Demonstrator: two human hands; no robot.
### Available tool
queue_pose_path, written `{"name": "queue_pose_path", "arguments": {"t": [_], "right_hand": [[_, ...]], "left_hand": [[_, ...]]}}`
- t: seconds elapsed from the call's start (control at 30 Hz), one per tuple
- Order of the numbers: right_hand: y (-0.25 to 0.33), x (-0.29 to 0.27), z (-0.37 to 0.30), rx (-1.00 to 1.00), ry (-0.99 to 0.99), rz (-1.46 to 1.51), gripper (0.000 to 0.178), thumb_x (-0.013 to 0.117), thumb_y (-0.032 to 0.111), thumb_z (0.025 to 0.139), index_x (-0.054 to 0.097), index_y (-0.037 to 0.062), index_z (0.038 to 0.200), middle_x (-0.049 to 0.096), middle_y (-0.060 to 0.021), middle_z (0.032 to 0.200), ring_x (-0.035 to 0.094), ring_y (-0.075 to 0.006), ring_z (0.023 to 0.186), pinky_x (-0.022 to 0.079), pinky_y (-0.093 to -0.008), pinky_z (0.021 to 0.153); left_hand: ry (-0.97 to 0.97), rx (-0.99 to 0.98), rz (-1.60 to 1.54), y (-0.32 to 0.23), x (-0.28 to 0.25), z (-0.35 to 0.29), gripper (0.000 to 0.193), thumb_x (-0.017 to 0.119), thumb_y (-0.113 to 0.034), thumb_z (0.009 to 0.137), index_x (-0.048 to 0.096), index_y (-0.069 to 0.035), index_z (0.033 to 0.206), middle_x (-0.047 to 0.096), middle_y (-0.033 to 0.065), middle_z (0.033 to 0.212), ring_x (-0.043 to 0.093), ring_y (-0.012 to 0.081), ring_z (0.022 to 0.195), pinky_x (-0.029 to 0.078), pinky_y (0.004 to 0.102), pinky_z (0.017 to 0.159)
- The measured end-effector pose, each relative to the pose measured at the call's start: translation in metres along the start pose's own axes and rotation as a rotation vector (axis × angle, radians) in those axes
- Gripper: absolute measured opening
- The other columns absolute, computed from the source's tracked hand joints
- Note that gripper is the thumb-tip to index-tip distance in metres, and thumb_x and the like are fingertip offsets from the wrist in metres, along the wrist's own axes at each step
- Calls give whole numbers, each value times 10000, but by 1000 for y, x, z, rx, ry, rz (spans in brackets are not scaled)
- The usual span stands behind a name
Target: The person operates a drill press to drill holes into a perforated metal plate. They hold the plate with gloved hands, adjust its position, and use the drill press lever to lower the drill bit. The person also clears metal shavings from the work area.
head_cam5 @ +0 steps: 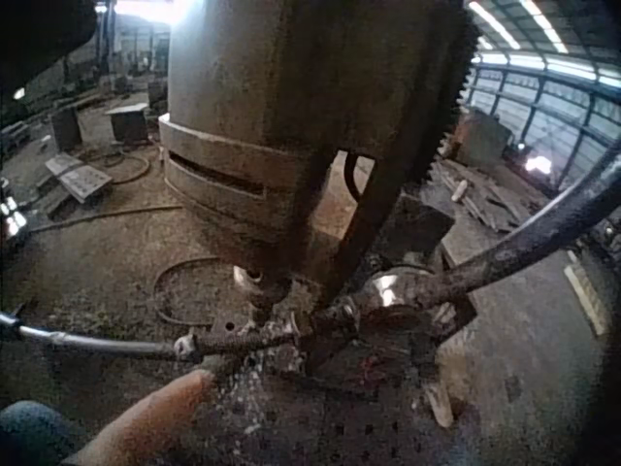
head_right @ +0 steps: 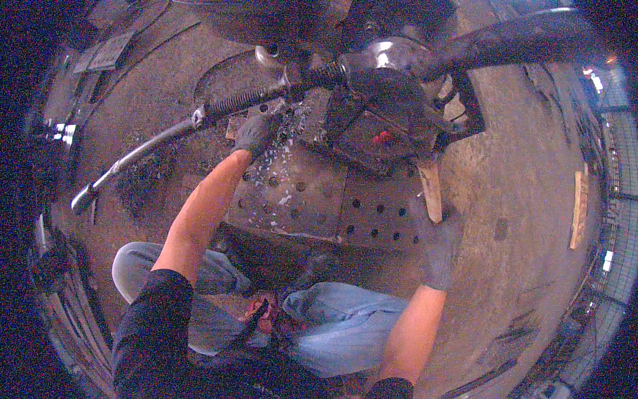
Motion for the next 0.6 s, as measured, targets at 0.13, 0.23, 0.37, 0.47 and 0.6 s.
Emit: {"name": "queue_pose_path", "arguments": {"t": [0.13, 0.23, 0.37, 0.47, 0.6], "right_hand": [[-6, -2, 0, 16, -56, -47, 282, 792, 285, 828, 672, 31, 859, 597, 18, 754, 503, -81, 678, 408, -287, 604], [-6, -2, 1, 23, -42, -52, 295, 797, 288, 821, 681, 21, 871, 604, 15, 760, 509, -84, 682, 416, -288, 611], [0, 3, -2, -10, -48, -13, 316, 802, 289, 814, 690, 5, 897, 615, 9, 766, 518, -89, 684, 423, -286, 616], [3, -1, -5, 35, -76, -52, 315, 798, 291, 817, 690, 6, 897, 616, 9, 756, 518, -90, 673, 419, -287, 606], [-2, -4, 3, 145, -11, -198, 306, 794, 292, 820, 688, 14, 888, 616, 13, 745, 516, -85, 654, 406, -287, 583]], "left_hand": [[-129, 49, 26, -14, -2, -15, 588, 413, -585, 971, 626, -125, 1270, 664, 273, 1155, 618, 477, 1107, 474, 531, 965], [-108, 88, 2, -13, 0, -14, 578, 403, -579, 976, 635, -129, 1255, 665, 275, 1152, 615, 476, 1116, 474, 535, 964], [-64, 122, -55, 3, 4, 8, 409, 477, -401, 990, 599, -204, 1327, 566, 209, 1353, 606, 426, 1157, 490, 503, 959], [9, 42, -41, -26, -19, -6, 383, 488, -349, 992, 601, -211, 1331, 554, 221, 1363, 617, 429, 1135, 512, 511, 917], [-74, 141, 142, -19, -21, -20, 444, 462, -464, 980, 606, -123, 1225, 682, 257, 1036, 664, 448, 983, 522, 546, 805]]}}
Point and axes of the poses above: each hand's wrist, its own z-axis towards the middle knuckle, its own x-axis out of the palm, y = z × x, the point moved 2 cm from there along z, towards the middle knuckle
